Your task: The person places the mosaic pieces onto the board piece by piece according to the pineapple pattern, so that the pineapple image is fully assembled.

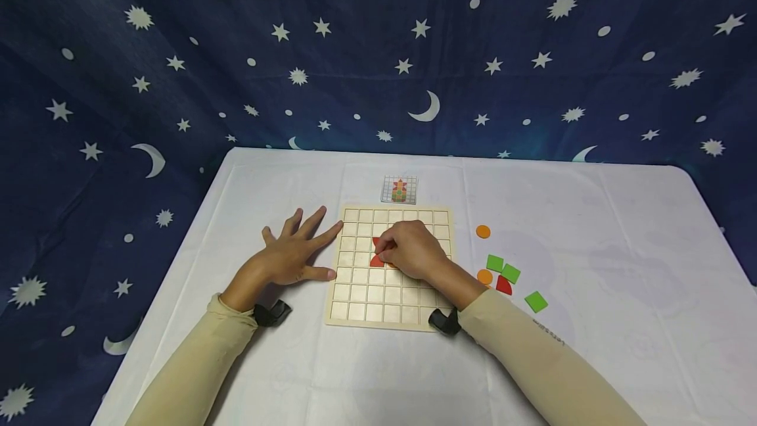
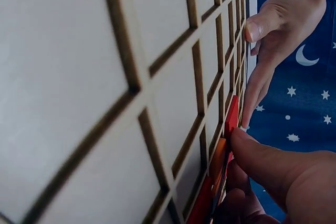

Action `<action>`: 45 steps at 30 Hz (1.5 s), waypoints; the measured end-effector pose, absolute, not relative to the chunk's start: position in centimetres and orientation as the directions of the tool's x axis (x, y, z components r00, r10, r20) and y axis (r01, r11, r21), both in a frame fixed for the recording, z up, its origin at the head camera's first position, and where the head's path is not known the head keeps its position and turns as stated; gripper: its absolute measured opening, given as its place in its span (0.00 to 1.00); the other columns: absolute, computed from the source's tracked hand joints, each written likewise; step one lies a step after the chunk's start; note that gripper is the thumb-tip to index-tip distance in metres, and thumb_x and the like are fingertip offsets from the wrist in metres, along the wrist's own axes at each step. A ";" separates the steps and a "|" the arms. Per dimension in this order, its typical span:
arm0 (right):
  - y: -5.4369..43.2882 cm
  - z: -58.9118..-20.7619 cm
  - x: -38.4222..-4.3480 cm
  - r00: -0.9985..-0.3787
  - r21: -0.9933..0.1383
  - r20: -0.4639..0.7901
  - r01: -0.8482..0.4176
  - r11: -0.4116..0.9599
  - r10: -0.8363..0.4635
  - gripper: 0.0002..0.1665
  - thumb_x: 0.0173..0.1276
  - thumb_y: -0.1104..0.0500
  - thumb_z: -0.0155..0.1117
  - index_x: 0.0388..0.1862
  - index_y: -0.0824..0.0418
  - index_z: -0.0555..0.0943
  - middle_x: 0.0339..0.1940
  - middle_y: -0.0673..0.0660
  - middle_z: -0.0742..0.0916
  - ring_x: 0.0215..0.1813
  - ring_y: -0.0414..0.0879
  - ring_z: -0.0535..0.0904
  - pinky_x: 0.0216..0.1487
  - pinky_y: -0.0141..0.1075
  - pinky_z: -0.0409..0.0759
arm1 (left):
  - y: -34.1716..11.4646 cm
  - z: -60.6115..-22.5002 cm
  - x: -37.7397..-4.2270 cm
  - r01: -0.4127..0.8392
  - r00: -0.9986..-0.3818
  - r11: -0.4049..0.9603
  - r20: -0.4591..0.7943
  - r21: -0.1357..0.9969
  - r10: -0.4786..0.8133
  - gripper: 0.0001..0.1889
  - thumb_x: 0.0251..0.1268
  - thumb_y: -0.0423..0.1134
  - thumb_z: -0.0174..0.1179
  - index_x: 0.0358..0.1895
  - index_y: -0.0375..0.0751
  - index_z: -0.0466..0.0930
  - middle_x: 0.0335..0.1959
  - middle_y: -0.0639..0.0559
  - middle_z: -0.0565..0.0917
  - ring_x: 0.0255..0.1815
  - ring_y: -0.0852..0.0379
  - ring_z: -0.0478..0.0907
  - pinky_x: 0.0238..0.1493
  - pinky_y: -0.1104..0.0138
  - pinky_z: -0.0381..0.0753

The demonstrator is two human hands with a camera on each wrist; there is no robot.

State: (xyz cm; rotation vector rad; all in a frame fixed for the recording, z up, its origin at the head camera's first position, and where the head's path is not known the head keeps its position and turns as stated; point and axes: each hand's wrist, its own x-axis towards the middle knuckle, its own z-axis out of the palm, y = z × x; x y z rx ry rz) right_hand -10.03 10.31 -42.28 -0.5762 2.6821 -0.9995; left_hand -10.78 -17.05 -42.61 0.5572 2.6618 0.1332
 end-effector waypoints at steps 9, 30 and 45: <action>10.5 -42.1 -10.0 -0.901 -0.672 -0.078 -0.269 0.690 -0.427 0.04 0.60 0.60 0.78 0.33 0.51 0.92 0.34 0.46 0.90 0.39 0.41 0.81 0.42 0.38 0.77 | -17.1 -42.6 -10.9 0.359 -0.834 0.918 -0.385 0.165 0.396 0.54 0.55 0.79 0.59 0.82 0.74 0.43 0.87 0.51 0.36 0.84 0.29 0.34 0.61 0.15 0.43; 10.6 -42.1 -9.7 -0.909 -0.669 -0.096 -0.242 0.703 -0.405 0.05 0.58 0.60 0.80 0.32 0.51 0.92 0.34 0.46 0.89 0.38 0.40 0.80 0.41 0.37 0.78 | -17.1 -42.8 -10.9 0.366 -0.831 0.915 -0.383 0.167 0.403 0.54 0.55 0.78 0.60 0.82 0.74 0.43 0.87 0.50 0.36 0.84 0.29 0.33 0.61 0.15 0.42; 12.9 -41.9 -10.0 -0.927 -0.691 -0.041 -0.244 0.680 -0.374 0.03 0.61 0.57 0.78 0.35 0.51 0.92 0.32 0.46 0.88 0.33 0.41 0.77 0.36 0.36 0.75 | -17.1 -43.0 -10.9 0.361 -0.835 0.917 -0.380 0.166 0.398 0.54 0.54 0.78 0.60 0.82 0.74 0.43 0.87 0.50 0.36 0.84 0.29 0.33 0.61 0.15 0.42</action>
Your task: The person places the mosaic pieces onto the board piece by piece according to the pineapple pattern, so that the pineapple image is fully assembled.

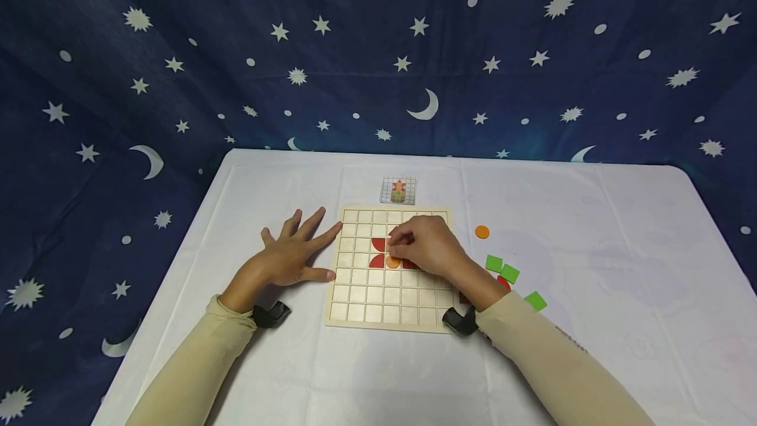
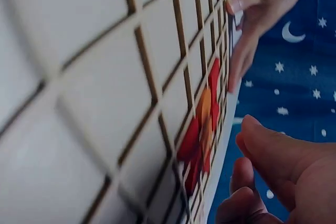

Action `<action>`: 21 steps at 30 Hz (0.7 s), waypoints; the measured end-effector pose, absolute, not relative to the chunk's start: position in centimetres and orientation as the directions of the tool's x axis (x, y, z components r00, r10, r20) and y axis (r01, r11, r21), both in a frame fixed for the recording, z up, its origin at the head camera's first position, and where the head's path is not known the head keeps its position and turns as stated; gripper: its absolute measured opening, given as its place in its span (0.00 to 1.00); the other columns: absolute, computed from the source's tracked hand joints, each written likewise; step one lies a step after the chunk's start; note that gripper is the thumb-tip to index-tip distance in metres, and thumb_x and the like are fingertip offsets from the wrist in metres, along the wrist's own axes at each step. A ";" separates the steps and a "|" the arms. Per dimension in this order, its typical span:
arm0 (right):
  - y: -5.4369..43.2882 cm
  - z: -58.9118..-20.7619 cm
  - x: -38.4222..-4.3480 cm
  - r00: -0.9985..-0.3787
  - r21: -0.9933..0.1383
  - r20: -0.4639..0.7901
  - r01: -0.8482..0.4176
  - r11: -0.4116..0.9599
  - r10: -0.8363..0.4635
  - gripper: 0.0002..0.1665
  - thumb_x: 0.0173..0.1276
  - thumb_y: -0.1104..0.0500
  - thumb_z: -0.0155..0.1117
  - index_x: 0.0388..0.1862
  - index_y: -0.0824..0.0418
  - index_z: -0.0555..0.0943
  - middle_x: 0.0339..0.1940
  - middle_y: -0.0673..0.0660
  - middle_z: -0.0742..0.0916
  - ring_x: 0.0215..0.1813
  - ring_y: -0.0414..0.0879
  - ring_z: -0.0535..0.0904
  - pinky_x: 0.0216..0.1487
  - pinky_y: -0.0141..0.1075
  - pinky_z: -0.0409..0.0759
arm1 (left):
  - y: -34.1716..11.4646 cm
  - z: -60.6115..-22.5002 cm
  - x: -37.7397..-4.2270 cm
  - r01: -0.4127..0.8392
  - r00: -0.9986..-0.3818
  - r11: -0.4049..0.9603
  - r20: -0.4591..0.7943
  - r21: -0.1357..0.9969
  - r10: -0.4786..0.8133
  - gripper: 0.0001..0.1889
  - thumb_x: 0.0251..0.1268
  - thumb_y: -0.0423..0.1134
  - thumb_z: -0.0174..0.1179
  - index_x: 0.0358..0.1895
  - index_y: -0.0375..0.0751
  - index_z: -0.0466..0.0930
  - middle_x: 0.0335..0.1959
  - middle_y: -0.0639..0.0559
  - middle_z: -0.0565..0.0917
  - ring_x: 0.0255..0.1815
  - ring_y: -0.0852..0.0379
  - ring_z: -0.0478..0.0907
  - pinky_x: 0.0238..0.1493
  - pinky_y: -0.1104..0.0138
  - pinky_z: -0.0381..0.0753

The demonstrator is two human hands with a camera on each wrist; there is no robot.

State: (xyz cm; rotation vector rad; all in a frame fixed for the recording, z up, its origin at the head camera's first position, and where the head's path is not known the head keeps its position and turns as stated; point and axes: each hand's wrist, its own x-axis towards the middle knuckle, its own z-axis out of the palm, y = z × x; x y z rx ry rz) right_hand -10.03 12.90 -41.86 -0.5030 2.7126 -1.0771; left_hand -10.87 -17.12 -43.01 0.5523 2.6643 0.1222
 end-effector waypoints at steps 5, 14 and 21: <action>15.2 -41.5 -10.3 -0.953 -0.662 -0.023 -0.211 0.719 -0.301 0.02 0.66 0.55 0.74 0.36 0.49 0.92 0.28 0.45 0.88 0.31 0.43 0.76 0.34 0.37 0.73 | -17.1 -43.0 -10.8 0.362 -0.834 0.917 -0.381 0.168 0.399 0.54 0.54 0.78 0.60 0.82 0.74 0.43 0.87 0.50 0.36 0.84 0.29 0.33 0.61 0.15 0.42; 19.9 -40.4 -10.7 -0.985 -0.612 0.017 -0.148 0.777 -0.174 0.15 0.70 0.48 0.71 0.43 0.58 0.91 0.36 0.55 0.90 0.36 0.49 0.76 0.29 0.35 0.73 | -17.1 -43.0 -10.8 0.363 -0.833 0.914 -0.377 0.180 0.405 0.54 0.55 0.77 0.61 0.82 0.72 0.44 0.87 0.50 0.36 0.84 0.29 0.33 0.61 0.15 0.40; 22.9 -40.1 -11.2 -0.993 -0.558 0.007 -0.099 0.824 -0.114 0.18 0.70 0.47 0.70 0.45 0.61 0.91 0.38 0.58 0.89 0.37 0.51 0.76 0.30 0.36 0.74 | -17.1 -43.0 -10.8 0.361 -0.836 0.915 -0.374 0.179 0.403 0.54 0.55 0.77 0.61 0.82 0.72 0.44 0.87 0.50 0.36 0.84 0.29 0.33 0.61 0.15 0.41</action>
